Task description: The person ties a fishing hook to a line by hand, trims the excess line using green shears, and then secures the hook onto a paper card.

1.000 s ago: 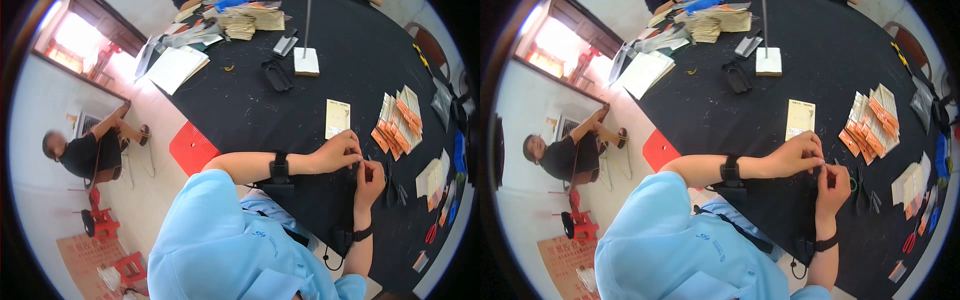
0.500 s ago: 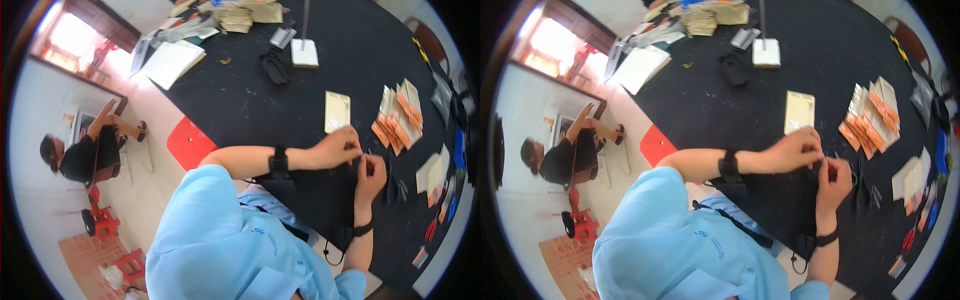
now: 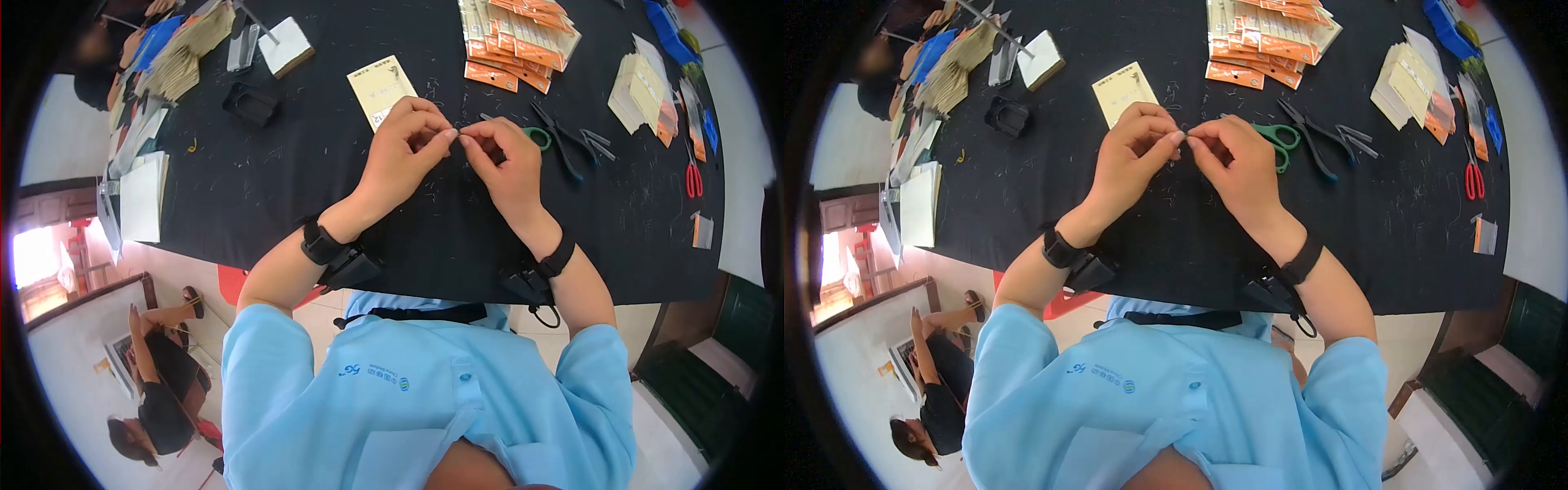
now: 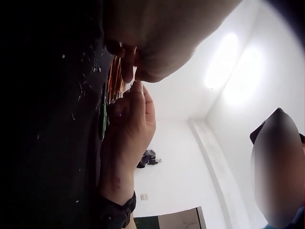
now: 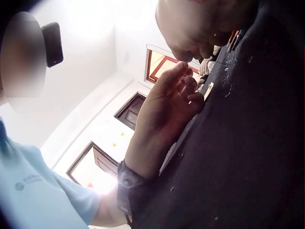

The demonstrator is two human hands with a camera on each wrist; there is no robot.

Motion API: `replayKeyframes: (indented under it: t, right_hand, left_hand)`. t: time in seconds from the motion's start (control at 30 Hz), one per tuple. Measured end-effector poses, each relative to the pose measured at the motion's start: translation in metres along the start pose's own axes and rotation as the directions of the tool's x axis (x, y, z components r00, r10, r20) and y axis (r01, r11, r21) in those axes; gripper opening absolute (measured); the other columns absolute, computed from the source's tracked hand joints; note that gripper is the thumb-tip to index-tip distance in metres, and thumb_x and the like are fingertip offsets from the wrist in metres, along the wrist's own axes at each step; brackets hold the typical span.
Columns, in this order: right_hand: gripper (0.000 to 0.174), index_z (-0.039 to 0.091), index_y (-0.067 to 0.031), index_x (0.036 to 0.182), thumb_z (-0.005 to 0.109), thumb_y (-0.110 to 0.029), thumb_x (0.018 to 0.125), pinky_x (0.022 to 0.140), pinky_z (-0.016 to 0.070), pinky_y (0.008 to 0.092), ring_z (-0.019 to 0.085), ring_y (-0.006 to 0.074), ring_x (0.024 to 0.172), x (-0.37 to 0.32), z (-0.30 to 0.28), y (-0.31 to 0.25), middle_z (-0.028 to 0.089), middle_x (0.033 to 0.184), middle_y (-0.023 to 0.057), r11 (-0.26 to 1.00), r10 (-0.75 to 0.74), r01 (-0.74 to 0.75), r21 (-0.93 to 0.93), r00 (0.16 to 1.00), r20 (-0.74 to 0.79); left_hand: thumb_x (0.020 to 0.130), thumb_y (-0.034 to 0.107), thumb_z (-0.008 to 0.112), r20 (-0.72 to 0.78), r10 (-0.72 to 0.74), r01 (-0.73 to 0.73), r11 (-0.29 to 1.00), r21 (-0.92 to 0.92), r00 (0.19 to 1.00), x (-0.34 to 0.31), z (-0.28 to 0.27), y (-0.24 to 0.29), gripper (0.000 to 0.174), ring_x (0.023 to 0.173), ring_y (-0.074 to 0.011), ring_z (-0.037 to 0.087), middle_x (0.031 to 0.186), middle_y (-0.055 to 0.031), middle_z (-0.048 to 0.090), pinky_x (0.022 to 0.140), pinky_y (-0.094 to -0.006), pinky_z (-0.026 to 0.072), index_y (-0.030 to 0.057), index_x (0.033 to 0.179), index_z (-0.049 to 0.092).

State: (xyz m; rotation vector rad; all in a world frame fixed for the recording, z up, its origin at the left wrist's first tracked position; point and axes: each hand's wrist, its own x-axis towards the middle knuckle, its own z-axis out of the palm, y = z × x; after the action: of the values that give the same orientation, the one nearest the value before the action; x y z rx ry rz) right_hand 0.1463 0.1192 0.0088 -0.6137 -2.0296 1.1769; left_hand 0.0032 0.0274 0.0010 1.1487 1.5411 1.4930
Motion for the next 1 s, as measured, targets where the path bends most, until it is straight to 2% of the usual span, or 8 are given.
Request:
replayKeyframes:
  t: [0.3,0.47,0.6,0.7,0.77,1.0]
  right_hand:
    - [0.007,0.063,-0.0017,0.085,0.067,-0.001,0.079,0.051,0.0406,0.0209,0.052,0.0084,0.058,0.0000,0.0006,0.0028,0.054,0.072,0.0032,1.000,-0.014,0.014,-0.012,1.000,0.002]
    - [0.007,0.063,-0.0017,0.084,0.067,-0.001,0.078,0.052,0.0408,0.0210,0.052,0.0085,0.058,-0.0001,0.0004,0.0027,0.054,0.072,0.0030,1.000,-0.005,0.005,0.000,1.000,0.001]
    - [0.007,0.063,-0.0018,0.083,0.067,-0.002,0.078,0.052,0.0409,0.0214,0.052,0.0087,0.058,-0.0001,0.0000,0.0043,0.055,0.070,0.0028,1.000,0.013,-0.013,-0.001,1.000,-0.006]
    - [0.006,0.063,-0.0018,0.082,0.067,-0.003,0.078,0.053,0.0408,0.0217,0.052,0.0089,0.059,0.0000,0.0000,0.0040,0.055,0.070,0.0027,0.999,0.039,-0.039,0.018,0.999,-0.002]
    - [0.006,0.063,-0.0018,0.081,0.067,-0.004,0.078,0.053,0.0407,0.0218,0.051,0.0090,0.059,-0.0002,-0.0001,0.0044,0.056,0.070,0.0027,0.998,0.061,-0.061,0.033,0.998,0.000]
    - [0.007,0.064,-0.0017,0.083,0.068,-0.006,0.078,0.055,0.0398,0.0217,0.050,0.0083,0.060,-0.0013,0.0008,0.0078,0.057,0.071,0.0020,0.985,0.129,-0.130,0.117,0.991,0.020]
  left_hand:
    - [0.087,0.007,0.061,-0.001,-0.011,0.011,1.000,-0.028,1.000,0.0005,-0.0002,-0.0023,0.010,0.079,-0.0112,0.059,0.105,-0.0054,0.049,0.071,-0.0232,0.0486,-0.0022,0.092,0.061]
    - [0.088,0.006,0.059,-0.021,-0.032,0.029,0.994,-0.101,0.999,0.0006,0.0010,-0.0025,0.009,0.078,-0.0127,0.061,0.105,-0.0061,0.050,0.071,-0.0240,0.0486,-0.0020,0.093,0.059]
    - [0.090,0.007,0.057,-0.037,-0.032,0.029,0.996,-0.081,0.999,0.0002,0.0008,-0.0002,0.009,0.076,-0.0126,0.061,0.104,-0.0060,0.050,0.070,-0.0231,0.0475,-0.0013,0.093,0.058]
    - [0.092,0.008,0.056,-0.079,0.028,-0.035,0.995,-0.098,0.996,0.0013,-0.0012,-0.0029,0.009,0.075,-0.0119,0.060,0.103,-0.0060,0.051,0.068,-0.0222,0.0462,-0.0002,0.095,0.057]
    - [0.091,0.008,0.057,-0.055,0.081,-0.086,0.991,-0.105,0.995,0.0020,-0.0025,-0.0033,0.009,0.071,-0.0114,0.061,0.102,-0.0061,0.050,0.061,-0.0208,0.0470,-0.0014,0.093,0.057]
    - [0.090,0.006,0.058,-0.068,0.092,-0.098,0.992,-0.081,0.993,0.0028,-0.0042,-0.0003,0.009,0.070,-0.0111,0.060,0.103,-0.0063,0.050,0.061,-0.0205,0.0464,0.0009,0.097,0.059]
